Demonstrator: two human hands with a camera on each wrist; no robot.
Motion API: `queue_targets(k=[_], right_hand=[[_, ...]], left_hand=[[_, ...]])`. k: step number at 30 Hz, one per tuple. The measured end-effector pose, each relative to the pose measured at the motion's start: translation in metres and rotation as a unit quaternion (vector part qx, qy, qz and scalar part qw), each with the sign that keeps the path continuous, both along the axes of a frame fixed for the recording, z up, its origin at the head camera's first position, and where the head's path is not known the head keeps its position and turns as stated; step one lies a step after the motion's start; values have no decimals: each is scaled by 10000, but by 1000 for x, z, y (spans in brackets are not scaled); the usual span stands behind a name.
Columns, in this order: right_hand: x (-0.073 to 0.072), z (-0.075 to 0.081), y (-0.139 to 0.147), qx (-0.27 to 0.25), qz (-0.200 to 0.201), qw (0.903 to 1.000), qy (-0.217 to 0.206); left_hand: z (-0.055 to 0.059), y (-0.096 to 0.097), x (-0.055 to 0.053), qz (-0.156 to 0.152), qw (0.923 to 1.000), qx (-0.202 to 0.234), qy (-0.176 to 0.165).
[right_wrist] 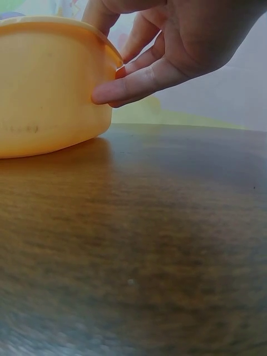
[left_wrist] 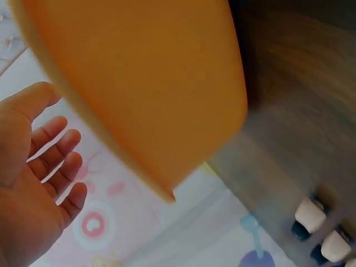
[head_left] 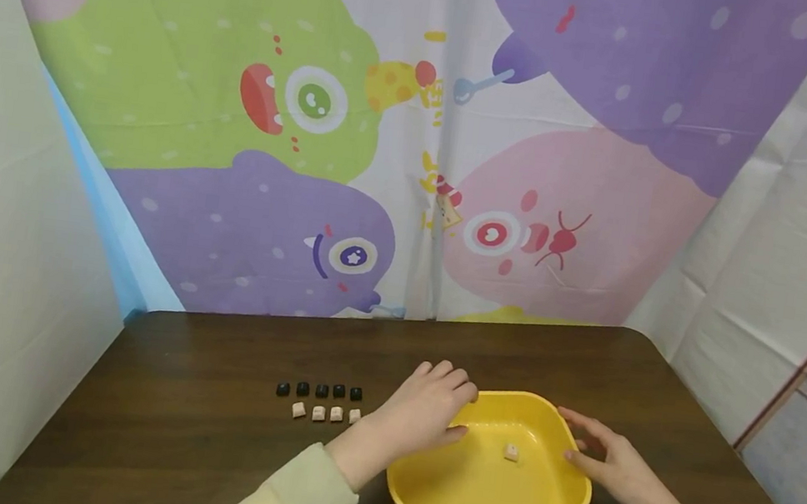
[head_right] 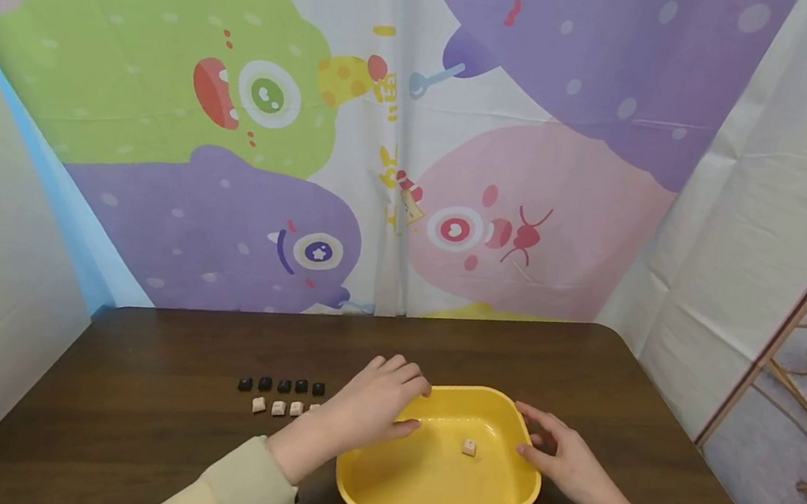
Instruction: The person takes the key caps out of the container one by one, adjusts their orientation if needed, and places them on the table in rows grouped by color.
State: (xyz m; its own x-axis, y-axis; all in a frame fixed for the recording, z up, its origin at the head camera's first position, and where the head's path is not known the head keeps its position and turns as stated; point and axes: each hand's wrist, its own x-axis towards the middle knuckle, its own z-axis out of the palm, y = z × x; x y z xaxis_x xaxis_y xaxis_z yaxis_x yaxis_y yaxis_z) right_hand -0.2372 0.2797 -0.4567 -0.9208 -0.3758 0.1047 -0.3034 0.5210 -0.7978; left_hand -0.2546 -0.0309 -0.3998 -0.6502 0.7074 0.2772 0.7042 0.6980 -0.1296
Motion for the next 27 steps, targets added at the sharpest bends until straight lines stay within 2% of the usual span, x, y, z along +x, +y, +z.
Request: queue_targets(k=[12, 27], right_hand=[[0, -1, 0, -6, 15, 10000, -10], [0, -1, 0, -37, 32, 10000, 8]], left_hand=[[-13, 32, -5, -273, 9987, -393, 152], [-30, 48, -12, -496, 9965, -637, -197]])
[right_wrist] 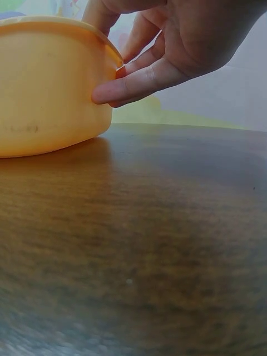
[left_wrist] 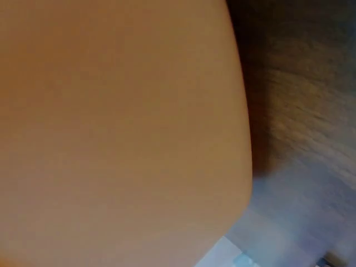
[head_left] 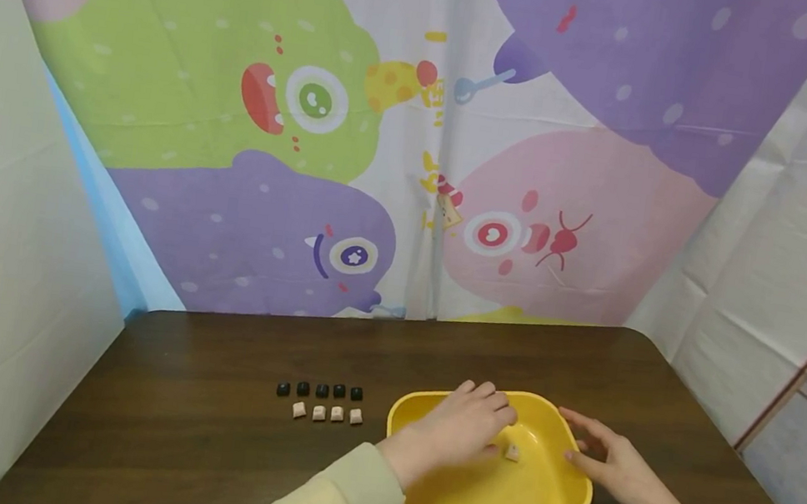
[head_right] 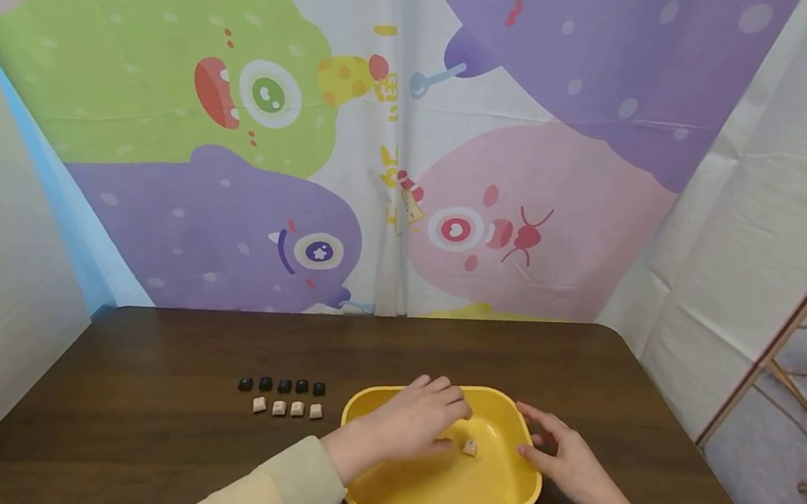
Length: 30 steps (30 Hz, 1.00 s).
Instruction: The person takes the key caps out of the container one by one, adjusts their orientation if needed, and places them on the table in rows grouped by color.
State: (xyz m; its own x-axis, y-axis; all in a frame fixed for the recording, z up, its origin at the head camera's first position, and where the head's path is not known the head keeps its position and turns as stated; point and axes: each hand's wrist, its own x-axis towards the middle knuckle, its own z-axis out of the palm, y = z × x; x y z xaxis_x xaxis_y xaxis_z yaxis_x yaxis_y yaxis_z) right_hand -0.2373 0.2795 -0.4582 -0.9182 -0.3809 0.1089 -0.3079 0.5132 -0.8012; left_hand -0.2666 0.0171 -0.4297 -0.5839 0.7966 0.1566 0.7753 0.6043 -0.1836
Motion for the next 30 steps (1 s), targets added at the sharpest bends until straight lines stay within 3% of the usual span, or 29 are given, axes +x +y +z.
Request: queue_targets(k=[9, 18, 25, 30], right_hand=[[0, 0, 0, -38, 25, 9999, 96], [0, -2, -1, -43, -5, 9999, 114], [0, -2, 0, -85, 46, 9999, 87], [-1, -2, 0, -91, 47, 9999, 98]], left_hand=[[-8, 7, -2, -123, 9995, -203, -229], [-18, 8, -2, -214, 9989, -409, -99], [-20, 10, 0, -198, 9967, -751, -249], [-20, 11, 1, -257, 9962, -748, -364]])
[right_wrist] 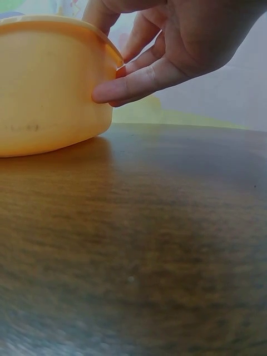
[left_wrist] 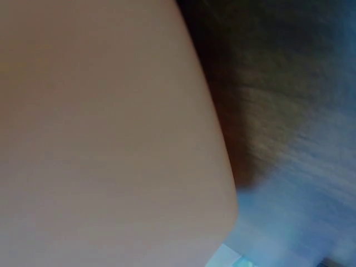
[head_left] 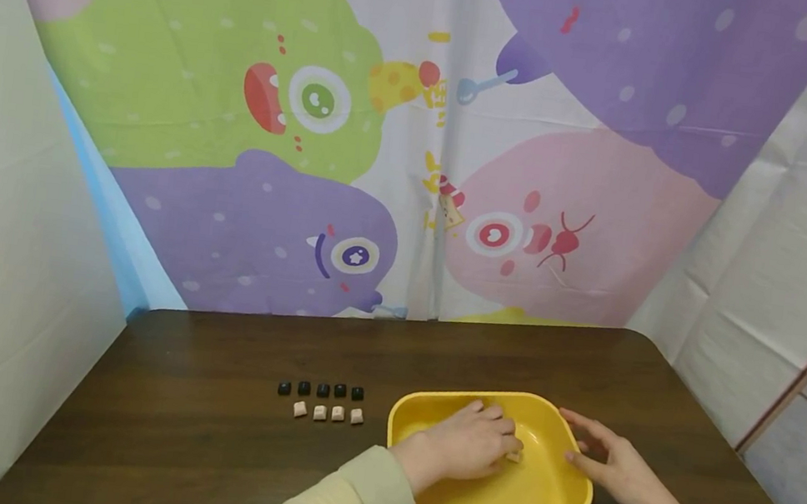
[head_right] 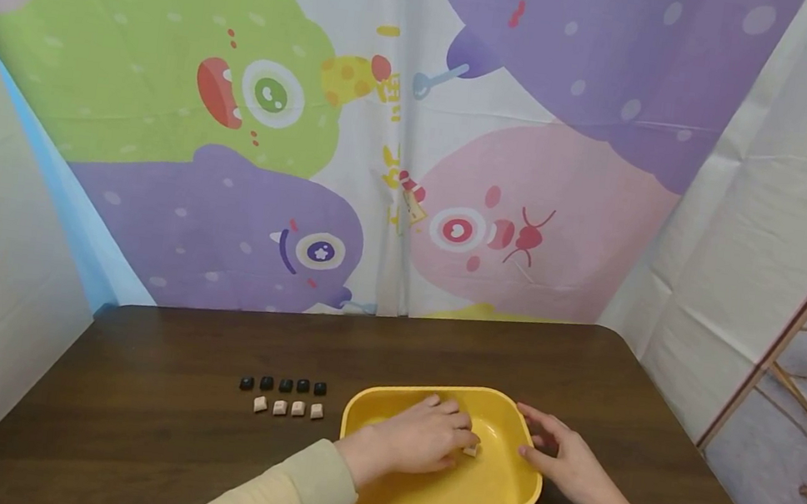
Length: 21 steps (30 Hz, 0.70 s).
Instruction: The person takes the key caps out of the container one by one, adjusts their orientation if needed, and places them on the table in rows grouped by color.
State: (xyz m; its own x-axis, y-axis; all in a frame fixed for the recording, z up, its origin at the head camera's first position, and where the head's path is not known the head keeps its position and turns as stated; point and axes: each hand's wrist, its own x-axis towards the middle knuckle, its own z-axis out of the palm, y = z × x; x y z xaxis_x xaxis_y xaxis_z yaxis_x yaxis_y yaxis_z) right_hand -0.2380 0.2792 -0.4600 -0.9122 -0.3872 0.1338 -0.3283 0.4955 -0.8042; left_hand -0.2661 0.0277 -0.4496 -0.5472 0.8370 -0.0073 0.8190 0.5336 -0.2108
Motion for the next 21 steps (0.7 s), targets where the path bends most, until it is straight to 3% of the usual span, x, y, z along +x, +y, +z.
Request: queue_targets(k=[6, 21], right_hand=[[0, 0, 0, 31, -11, 10000, 41], [0, 1, -1, 61, -20, 10000, 21]], left_hand=[[-2, 0, -1, -72, 9999, 69, -84], [0, -2, 2, -307, 9991, 245, 170]])
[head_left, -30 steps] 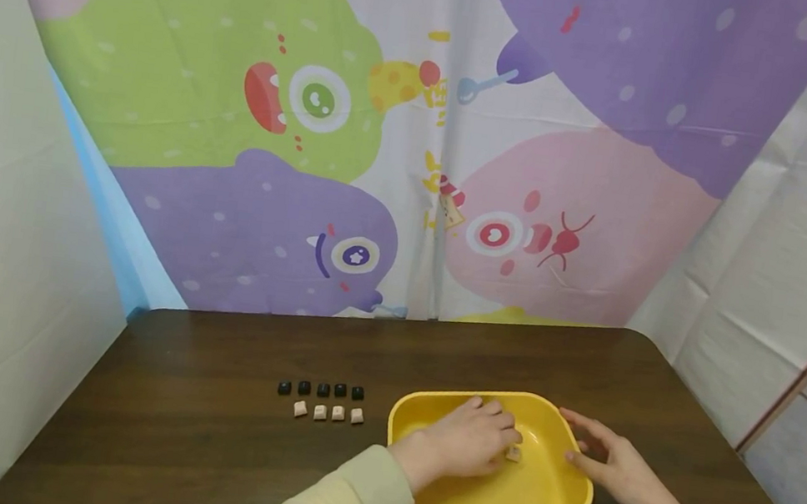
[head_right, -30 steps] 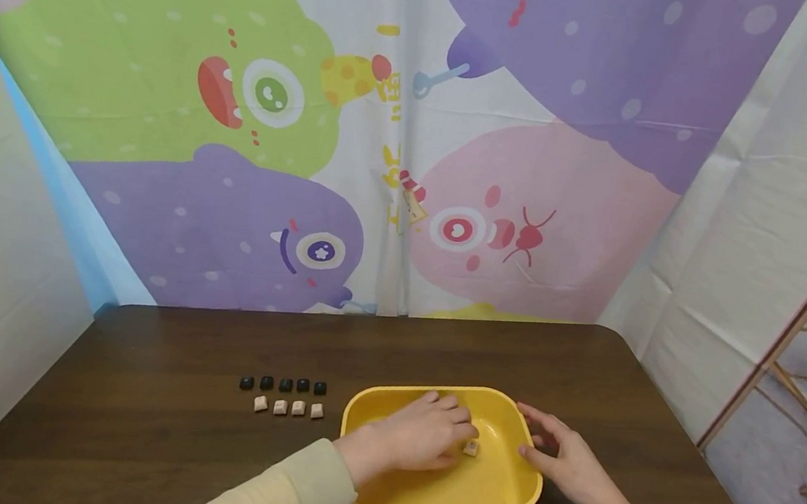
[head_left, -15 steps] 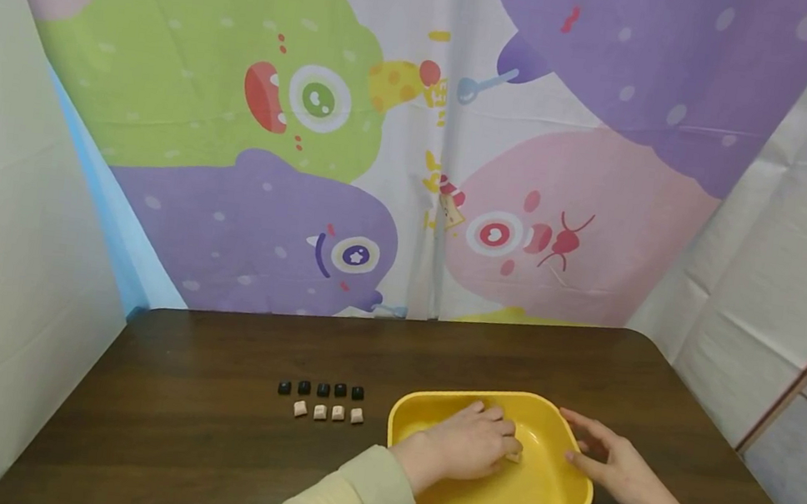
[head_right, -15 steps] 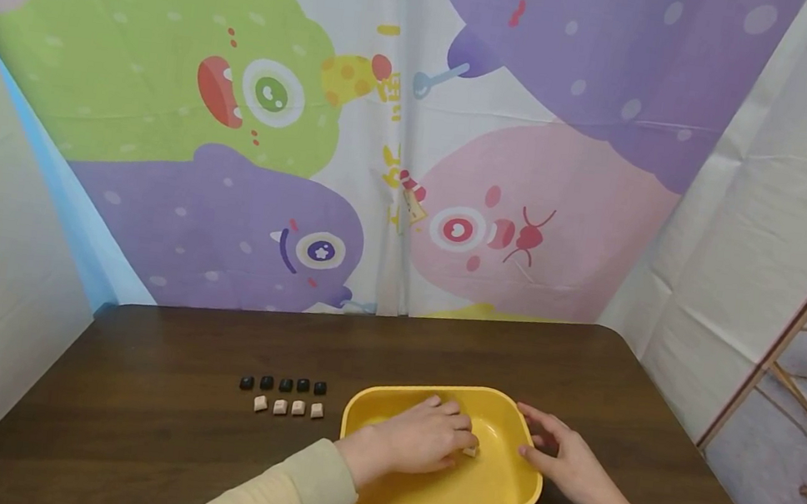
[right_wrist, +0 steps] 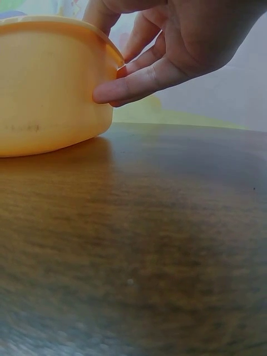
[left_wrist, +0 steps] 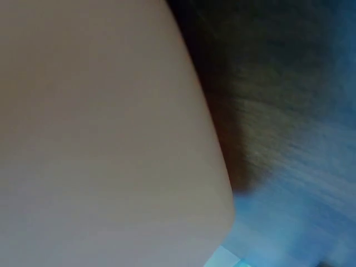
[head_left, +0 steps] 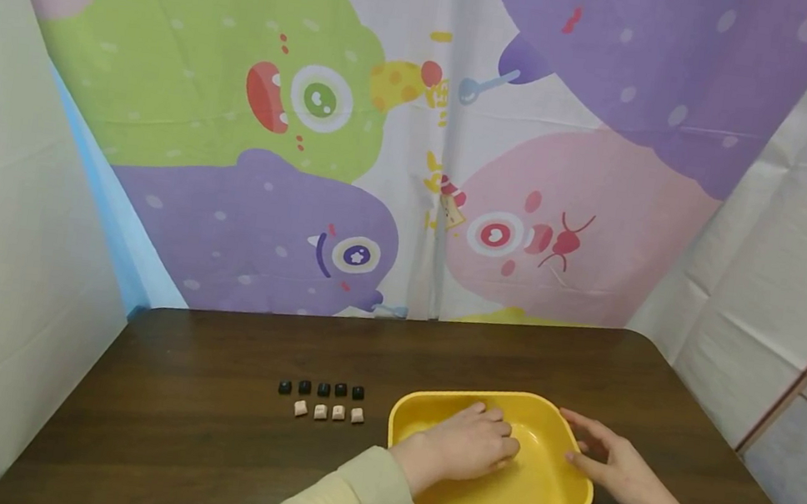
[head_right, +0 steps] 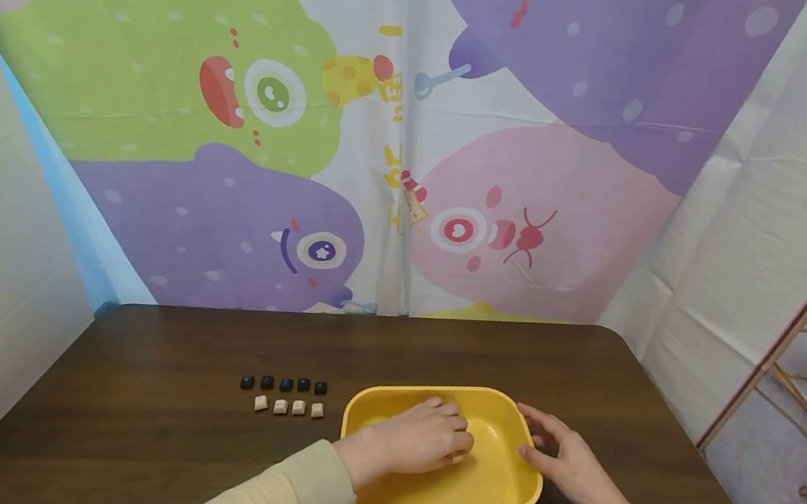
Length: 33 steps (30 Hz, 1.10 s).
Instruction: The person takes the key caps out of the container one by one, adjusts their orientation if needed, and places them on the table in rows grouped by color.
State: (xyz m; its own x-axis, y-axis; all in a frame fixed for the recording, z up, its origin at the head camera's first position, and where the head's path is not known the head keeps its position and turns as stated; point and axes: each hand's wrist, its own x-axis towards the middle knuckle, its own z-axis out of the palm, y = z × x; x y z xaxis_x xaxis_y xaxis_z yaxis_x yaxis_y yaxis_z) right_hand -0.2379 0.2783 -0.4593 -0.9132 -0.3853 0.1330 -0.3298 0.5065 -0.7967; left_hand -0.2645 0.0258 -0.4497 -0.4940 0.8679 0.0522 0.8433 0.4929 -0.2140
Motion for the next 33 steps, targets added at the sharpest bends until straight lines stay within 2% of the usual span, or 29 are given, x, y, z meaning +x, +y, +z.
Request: queue_targets(k=[22, 28, 33], right_hand=[[1, 1, -1, 0, -20, 10000, 0], [1, 1, 0, 30, -41, 10000, 8], [1, 0, 0, 23, -16, 10000, 72]], left_hand=[[0, -14, 10, 74, 9997, -166, 137], [4, -21, 10, 176, 9997, -162, 81], [9, -27, 11, 236, 9993, -165, 221]])
